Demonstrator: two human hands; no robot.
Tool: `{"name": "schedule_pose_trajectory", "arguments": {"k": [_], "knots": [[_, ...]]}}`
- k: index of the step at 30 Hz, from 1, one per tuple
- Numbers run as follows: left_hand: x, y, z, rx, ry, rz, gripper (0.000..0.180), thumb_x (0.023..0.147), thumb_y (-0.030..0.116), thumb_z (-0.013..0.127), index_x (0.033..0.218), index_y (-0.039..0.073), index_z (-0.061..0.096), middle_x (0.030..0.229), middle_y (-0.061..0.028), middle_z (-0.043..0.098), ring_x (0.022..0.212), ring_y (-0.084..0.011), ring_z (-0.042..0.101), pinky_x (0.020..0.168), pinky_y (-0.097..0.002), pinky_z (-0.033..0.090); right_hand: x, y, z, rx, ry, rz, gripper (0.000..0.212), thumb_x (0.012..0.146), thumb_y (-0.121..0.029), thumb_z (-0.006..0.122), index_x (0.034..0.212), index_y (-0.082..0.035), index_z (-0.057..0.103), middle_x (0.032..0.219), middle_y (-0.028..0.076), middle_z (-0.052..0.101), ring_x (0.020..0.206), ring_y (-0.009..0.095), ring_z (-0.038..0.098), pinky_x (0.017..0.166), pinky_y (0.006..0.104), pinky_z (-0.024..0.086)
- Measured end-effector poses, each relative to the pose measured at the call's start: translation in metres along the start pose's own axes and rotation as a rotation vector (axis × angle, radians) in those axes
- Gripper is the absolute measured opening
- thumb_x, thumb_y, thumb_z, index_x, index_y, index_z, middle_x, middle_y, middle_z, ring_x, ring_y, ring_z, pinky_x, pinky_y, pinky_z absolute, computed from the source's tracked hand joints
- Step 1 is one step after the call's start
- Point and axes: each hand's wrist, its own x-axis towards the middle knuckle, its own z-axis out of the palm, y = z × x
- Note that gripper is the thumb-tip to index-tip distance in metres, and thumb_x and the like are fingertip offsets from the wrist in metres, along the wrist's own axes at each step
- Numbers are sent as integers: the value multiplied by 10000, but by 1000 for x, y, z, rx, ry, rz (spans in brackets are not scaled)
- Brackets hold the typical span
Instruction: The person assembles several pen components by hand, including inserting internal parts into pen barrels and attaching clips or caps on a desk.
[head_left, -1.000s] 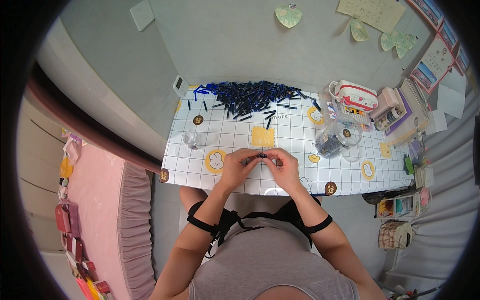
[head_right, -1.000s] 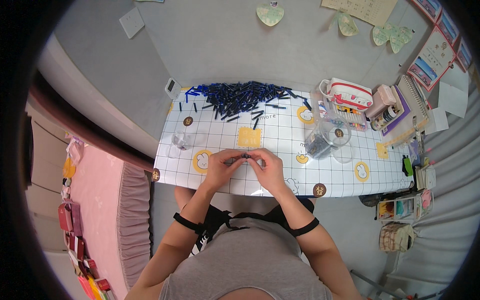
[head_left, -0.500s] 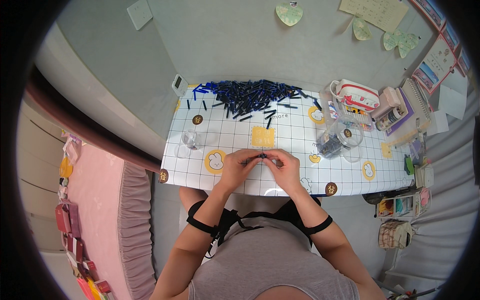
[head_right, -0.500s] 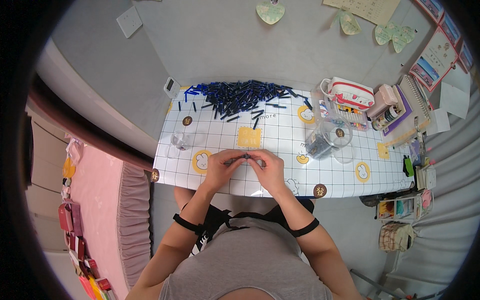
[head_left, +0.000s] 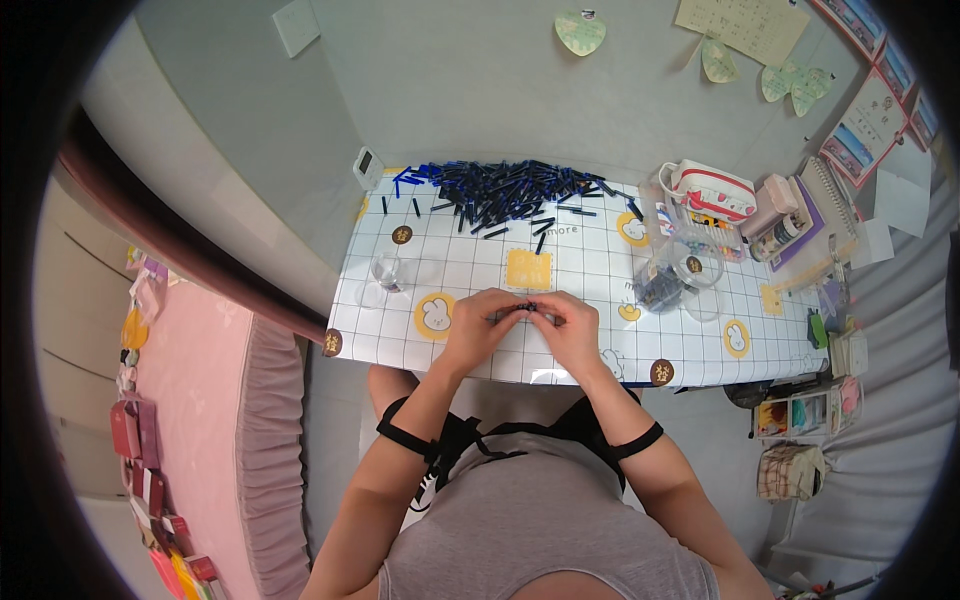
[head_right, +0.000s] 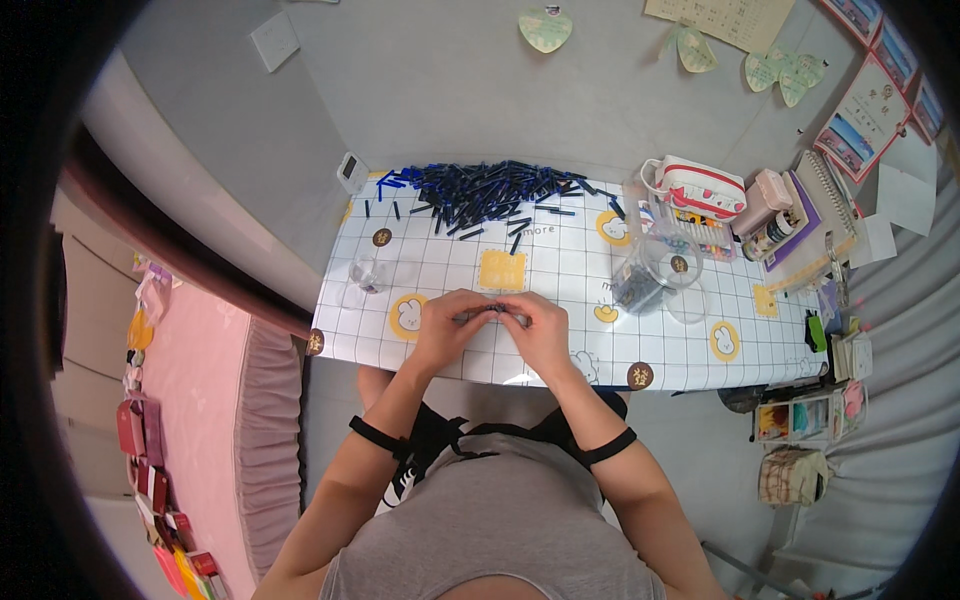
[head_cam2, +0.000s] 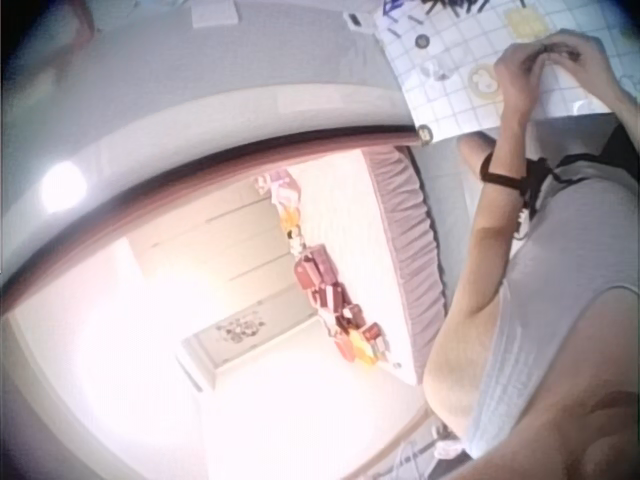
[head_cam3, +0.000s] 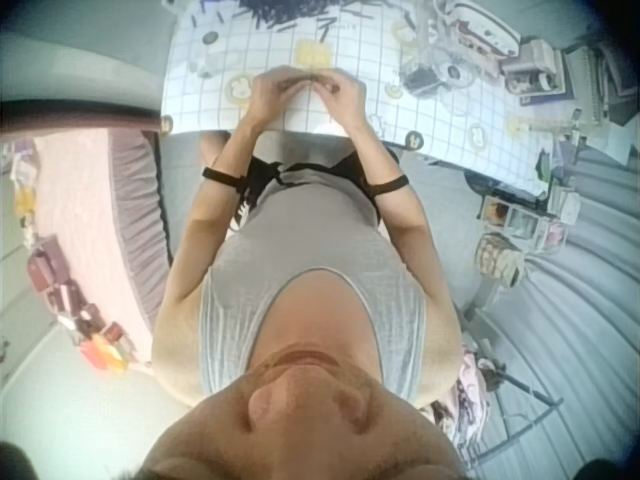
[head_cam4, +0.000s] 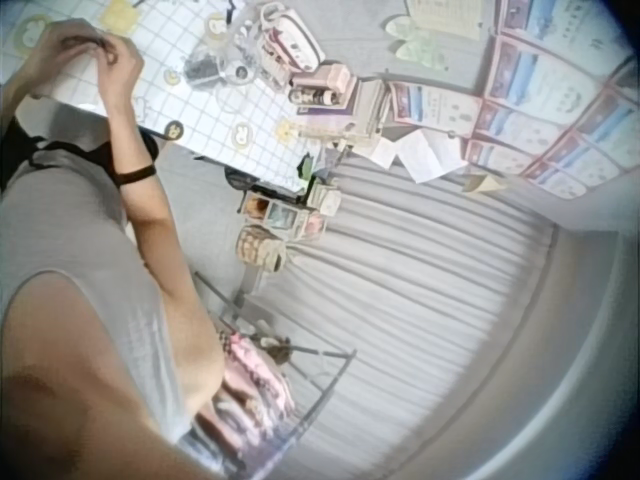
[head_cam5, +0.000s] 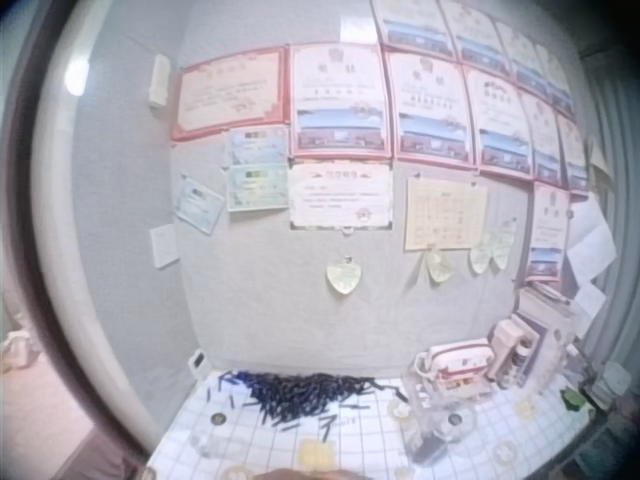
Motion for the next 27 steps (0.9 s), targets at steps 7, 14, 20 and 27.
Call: {"name": "schedule_pose_trajectory", "arguments": {"k": [7,14,20,27], "knots": [[-3,-5,-2,-84,-33,-13,208,948,-20,816,1156,-25,811,1077,-128,809,981,-190,792,869,-295,652,0,-4,0,73,7,1,239,897,20,865,1125,-26,807,1001,92,803,914,169,801,752,276,618],[-4,-10,-1,-100,-58,-18,218,960,-25,804,1177,-45,806,1128,-133,814,1010,-167,785,890,-288,649,0,2,0,100,-4,12,249,874,41,888,1105,-1,804,966,53,772,852,91,728,701,242,572],[-2,-12,-1,-140,-58,-96,209,960,-8,818,1165,-47,814,1114,-128,832,977,-155,788,883,-287,642,1,0,-1,131,-21,40,235,869,54,883,1092,31,813,1011,93,790,885,124,770,747,246,605],[-3,-14,-3,-99,-33,-144,179,946,-13,830,1120,-51,824,1100,-126,832,960,-149,783,876,-279,638,-2,-7,0,152,-7,109,240,878,42,882,1111,39,827,1001,137,836,890,163,807,808,270,649]]}}
